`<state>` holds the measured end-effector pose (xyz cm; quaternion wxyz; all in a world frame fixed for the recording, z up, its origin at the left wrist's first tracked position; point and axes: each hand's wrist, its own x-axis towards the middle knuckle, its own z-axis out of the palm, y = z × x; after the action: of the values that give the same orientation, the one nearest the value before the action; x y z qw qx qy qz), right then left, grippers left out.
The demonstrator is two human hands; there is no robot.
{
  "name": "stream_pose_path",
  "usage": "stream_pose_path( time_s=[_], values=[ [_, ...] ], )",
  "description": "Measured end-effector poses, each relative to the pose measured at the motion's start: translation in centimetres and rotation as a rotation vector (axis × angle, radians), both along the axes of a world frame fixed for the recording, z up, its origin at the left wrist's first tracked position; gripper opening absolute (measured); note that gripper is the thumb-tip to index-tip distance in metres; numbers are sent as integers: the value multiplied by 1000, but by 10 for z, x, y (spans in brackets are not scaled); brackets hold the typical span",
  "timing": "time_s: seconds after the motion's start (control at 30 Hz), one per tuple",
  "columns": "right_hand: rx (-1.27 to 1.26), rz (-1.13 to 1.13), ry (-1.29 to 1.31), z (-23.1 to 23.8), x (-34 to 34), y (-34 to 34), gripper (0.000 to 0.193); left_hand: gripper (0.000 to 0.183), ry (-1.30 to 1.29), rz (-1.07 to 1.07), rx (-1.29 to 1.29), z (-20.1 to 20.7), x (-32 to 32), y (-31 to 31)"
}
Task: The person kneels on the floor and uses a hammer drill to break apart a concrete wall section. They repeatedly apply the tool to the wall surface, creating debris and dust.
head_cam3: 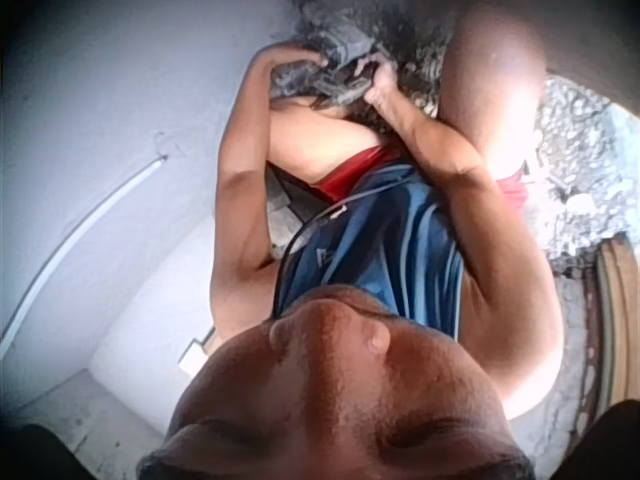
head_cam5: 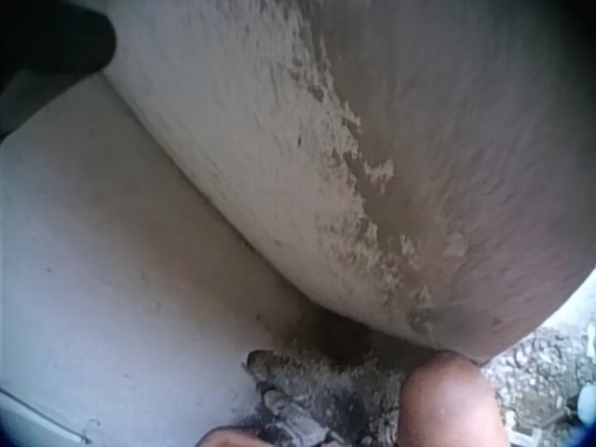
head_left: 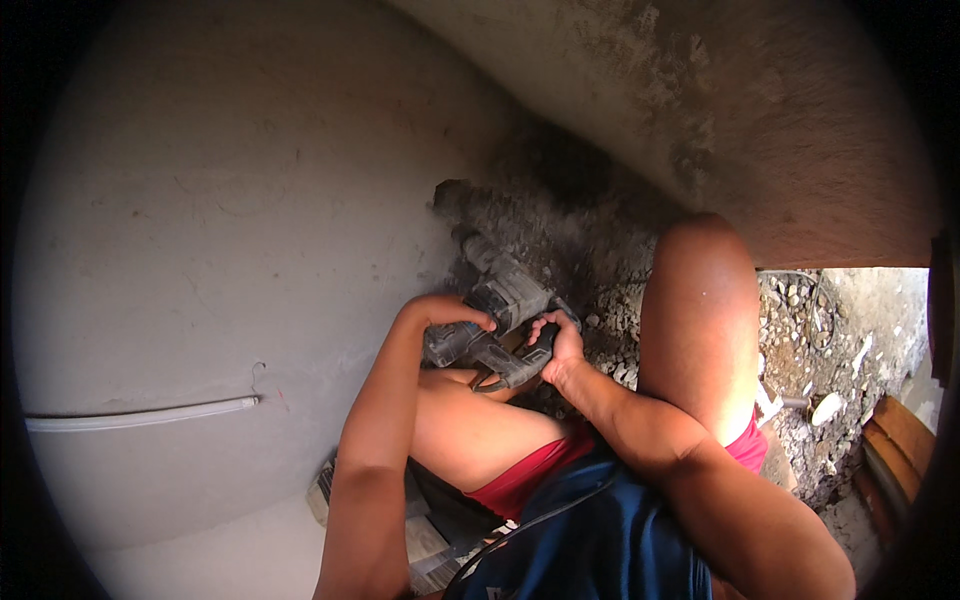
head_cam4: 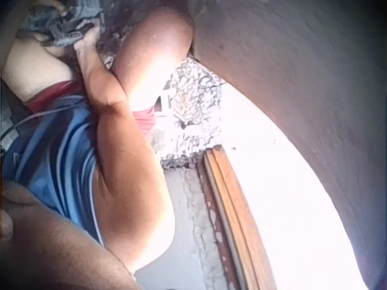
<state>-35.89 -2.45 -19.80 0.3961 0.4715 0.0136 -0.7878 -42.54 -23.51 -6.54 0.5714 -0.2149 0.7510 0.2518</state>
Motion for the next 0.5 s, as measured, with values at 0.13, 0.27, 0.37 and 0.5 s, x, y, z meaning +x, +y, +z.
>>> stream_pose_path(
  time_s=[0.13,0.27,0.37,0.5],
  values=[
    [26,9,20,-7,3,-5,12,93,-10,-5,-14,-13,4,-13],
    [72,24,39,-4,-5,2,11,92,-13,32,-46,4,0,11],
    [113,34,46,4,-8,2,12,91,93,60,-21,9,4,13],
    [81,34,57,1,-8,5,12,92,60,86,51,18,2,18]
  ],
)
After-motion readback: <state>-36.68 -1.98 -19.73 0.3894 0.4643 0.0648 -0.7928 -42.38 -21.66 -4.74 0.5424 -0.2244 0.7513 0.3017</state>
